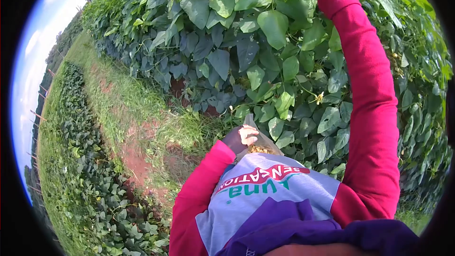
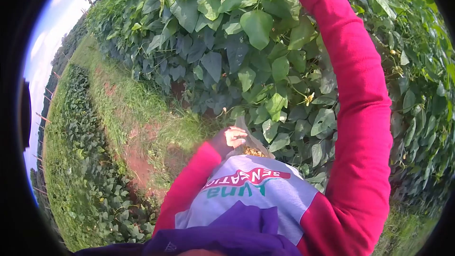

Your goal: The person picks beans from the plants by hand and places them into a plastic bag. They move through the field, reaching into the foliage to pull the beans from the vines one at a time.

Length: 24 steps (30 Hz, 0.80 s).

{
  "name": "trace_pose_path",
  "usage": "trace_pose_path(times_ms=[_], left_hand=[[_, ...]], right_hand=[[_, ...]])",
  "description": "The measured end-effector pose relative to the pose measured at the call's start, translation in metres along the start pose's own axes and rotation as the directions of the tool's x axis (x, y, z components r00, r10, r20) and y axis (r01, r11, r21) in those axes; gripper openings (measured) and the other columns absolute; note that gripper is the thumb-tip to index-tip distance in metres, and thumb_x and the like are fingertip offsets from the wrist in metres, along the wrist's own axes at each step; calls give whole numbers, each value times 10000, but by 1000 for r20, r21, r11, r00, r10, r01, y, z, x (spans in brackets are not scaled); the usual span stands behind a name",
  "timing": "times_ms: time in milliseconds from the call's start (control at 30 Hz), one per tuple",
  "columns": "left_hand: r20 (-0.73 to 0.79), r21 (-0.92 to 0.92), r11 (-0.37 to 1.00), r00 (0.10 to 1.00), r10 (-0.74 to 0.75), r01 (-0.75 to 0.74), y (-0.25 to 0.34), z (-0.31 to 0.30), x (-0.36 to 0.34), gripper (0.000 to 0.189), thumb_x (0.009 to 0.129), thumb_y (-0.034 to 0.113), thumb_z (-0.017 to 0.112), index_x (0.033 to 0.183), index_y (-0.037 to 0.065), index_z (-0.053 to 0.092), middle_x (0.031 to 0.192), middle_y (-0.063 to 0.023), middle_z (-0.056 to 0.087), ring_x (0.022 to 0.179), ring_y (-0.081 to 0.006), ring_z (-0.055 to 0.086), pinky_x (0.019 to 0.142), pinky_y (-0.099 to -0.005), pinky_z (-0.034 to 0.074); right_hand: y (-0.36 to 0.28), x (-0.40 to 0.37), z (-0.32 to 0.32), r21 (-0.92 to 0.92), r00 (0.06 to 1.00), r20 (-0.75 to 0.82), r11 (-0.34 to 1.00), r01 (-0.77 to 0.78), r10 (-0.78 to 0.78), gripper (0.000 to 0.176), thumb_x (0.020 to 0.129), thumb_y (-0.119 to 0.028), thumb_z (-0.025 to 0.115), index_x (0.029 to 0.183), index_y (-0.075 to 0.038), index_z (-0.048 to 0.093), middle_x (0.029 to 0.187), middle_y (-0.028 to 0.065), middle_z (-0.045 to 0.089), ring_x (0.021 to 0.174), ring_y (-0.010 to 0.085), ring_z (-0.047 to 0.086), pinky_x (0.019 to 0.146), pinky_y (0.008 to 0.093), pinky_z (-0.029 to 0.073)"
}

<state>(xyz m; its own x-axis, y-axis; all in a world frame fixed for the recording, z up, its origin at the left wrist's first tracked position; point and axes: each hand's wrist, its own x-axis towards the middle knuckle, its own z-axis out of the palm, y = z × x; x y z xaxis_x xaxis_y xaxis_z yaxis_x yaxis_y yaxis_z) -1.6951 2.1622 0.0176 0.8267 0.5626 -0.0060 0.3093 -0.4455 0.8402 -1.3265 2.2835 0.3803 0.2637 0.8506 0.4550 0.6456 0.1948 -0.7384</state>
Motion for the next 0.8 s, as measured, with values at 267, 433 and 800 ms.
trace_pose_path(times_ms=[267,433,800], left_hand=[[-81,-1,984,980,180,-180,-11,-58,23,281,787,164,592,1000,-18,610,1028,-180,593,961,-294,571,816,-343,467],[-38,-84,978,981,189,-192,-37,-97,30,282,794,139,598,1033,-10,607,1018,-158,595,934,-247,588,818,-312,473],[24,-364,931,1000,-5,14,-58,-215,-2,259,805,44,595,1055,-22,604,969,-63,585,806,-111,579,709,-226,475]], right_hand=[[-16,-11,-12,14,1000,-14,1000,-19,19,125,760,-104,604,821,-10,658,602,60,595,486,127,554,464,265,460],[-28,-16,0,-636,842,-217,726,262,-494,164,750,-126,591,846,-12,659,648,63,632,596,150,608,571,265,484],[-46,23,198,726,971,26,673,145,-238,475,802,110,423,1260,120,297,1303,263,353,1203,331,414,985,325,429]])
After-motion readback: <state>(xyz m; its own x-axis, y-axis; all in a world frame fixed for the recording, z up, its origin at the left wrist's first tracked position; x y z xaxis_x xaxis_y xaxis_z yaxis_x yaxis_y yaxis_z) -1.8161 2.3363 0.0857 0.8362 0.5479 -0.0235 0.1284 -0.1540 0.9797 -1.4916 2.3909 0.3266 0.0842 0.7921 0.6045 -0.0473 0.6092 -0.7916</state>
